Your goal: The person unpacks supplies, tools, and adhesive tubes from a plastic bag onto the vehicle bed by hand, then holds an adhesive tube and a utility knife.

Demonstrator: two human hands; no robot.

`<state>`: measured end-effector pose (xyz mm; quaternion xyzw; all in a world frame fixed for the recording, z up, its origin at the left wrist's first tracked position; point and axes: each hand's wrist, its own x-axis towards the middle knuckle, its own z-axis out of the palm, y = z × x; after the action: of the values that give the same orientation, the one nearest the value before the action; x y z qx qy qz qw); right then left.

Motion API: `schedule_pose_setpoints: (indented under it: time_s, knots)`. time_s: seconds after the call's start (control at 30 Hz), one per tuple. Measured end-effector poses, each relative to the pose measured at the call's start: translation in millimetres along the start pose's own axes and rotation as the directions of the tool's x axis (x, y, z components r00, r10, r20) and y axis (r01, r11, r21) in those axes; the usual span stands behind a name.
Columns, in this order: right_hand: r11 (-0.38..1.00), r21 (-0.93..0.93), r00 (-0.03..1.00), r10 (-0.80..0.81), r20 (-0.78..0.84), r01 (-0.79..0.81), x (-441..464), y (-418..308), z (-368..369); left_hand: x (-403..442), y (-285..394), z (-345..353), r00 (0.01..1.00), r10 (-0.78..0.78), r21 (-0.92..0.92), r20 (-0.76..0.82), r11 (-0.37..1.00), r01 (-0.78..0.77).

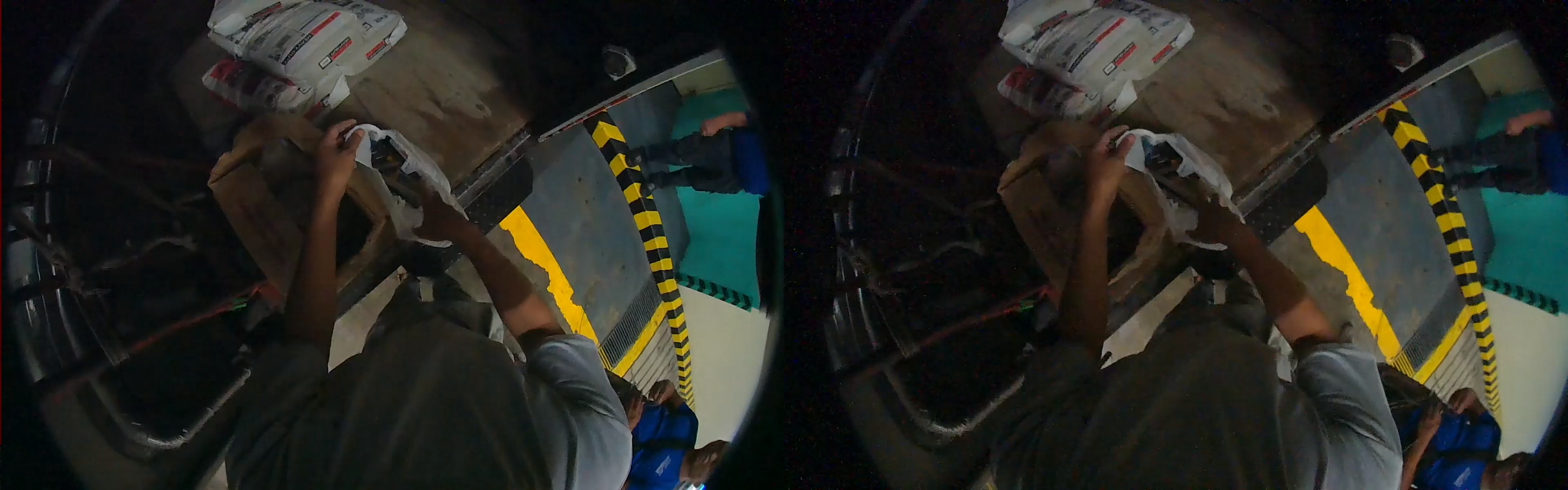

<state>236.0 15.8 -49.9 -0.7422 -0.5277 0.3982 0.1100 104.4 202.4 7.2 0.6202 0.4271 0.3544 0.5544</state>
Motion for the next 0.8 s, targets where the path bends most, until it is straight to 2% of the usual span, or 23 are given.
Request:
schedule_pose_setpoints:
  time_s: [0.03, 0.07, 0.13, 0.23, 0.33, 0.37, 0.43, 0.47, 0.53, 0.6, 0.63, 0.67, 0.7, 0.77, 0.8]
  knots:
    - [0.996, -0.036, 0.996, 0.078, 0.036, -0.076, -1.4, -3.4, -11.4, 4.4, -15.5, 1.9, 0.992, 0.123, 0.053, -0.020, 0.991, -0.122]
    - [0.987, -0.122, 0.995, 0.099, -0.016, -0.100, 2.4, 5.8, -16.8, 5.5, -24.7, 3.2, 0.970, 0.242, 0.109, -0.036, 0.965, -0.237]
    - [0.949, -0.279, 0.985, 0.120, -0.121, -0.149, 12.7, 33.9, -26.5, -7.5, -17.8, 0.0, 0.973, 0.233, 0.153, 0.000, 0.961, -0.230]
    - [0.887, -0.456, 0.913, -0.248, -0.325, 0.078, 30.1, 65.9, -15.6, -29.8, -16.0, -1.4, 0.982, 0.191, 0.217, -0.003, 0.958, -0.186]
    - [0.892, -0.235, 0.904, -0.417, -0.091, 0.387, 67.1, 30.5, -17.7, -34.6, -24.7, 3.7, 0.983, 0.169, 0.298, -0.076, 0.944, -0.139]
    - [0.919, -0.222, 0.925, -0.359, -0.126, 0.327, 69.5, 15.0, -20.1, -36.0, -26.7, 6.3, 0.981, 0.164, 0.328, -0.107, 0.937, -0.121]
    - [0.958, -0.197, 0.951, -0.245, -0.187, 0.208, 71.7, -9.4, -32.9, -37.3, -22.8, 16.4, 0.938, 0.319, 0.429, -0.137, 0.872, -0.234]
    - [0.998, -0.029, 0.988, -0.066, -0.140, 0.062, 74.7, -6.7, -34.2, -39.1, -19.6, 20.2, 0.908, 0.392, 0.482, -0.145, 0.830, -0.281]
    - [0.926, 0.267, 0.963, 0.266, 0.039, -0.266, 85.8, 2.8, -40.6, -44.4, -0.6, 34.4, 0.942, 0.270, 0.471, -0.200, 0.869, -0.150]
    - [0.994, -0.092, 0.990, 0.077, 0.114, -0.067, 110.4, 29.8, -23.2, -45.8, -0.8, 36.0, 0.948, 0.236, 0.451, -0.215, 0.885, -0.118]
    - [0.962, -0.268, 0.984, -0.007, 0.176, 0.055, 119.0, 44.0, -14.0, -42.7, -7.1, 35.5, 0.940, 0.271, 0.440, -0.208, 0.884, -0.158]
    - [0.949, -0.295, 0.975, -0.049, 0.216, 0.113, 119.9, 50.1, -11.6, -40.3, -14.1, 34.5, 0.930, 0.308, 0.428, -0.203, 0.882, -0.198]
    - [0.933, -0.318, 0.963, -0.090, 0.254, 0.171, 122.1, 54.7, -10.5, -38.5, -20.4, 33.4, 0.932, 0.286, 0.434, -0.223, 0.885, -0.168]
    - [0.923, -0.291, 0.951, -0.179, 0.250, 0.250, 121.3, 61.0, -11.9, -34.6, -29.4, 30.5, 0.935, 0.248, 0.445, -0.254, 0.888, -0.115]
    - [0.930, -0.246, 0.953, -0.224, 0.206, 0.272, 104.9, 57.8, -17.4, -33.3, -29.2, 30.0, 0.925, 0.279, 0.417, -0.257, 0.895, -0.155]
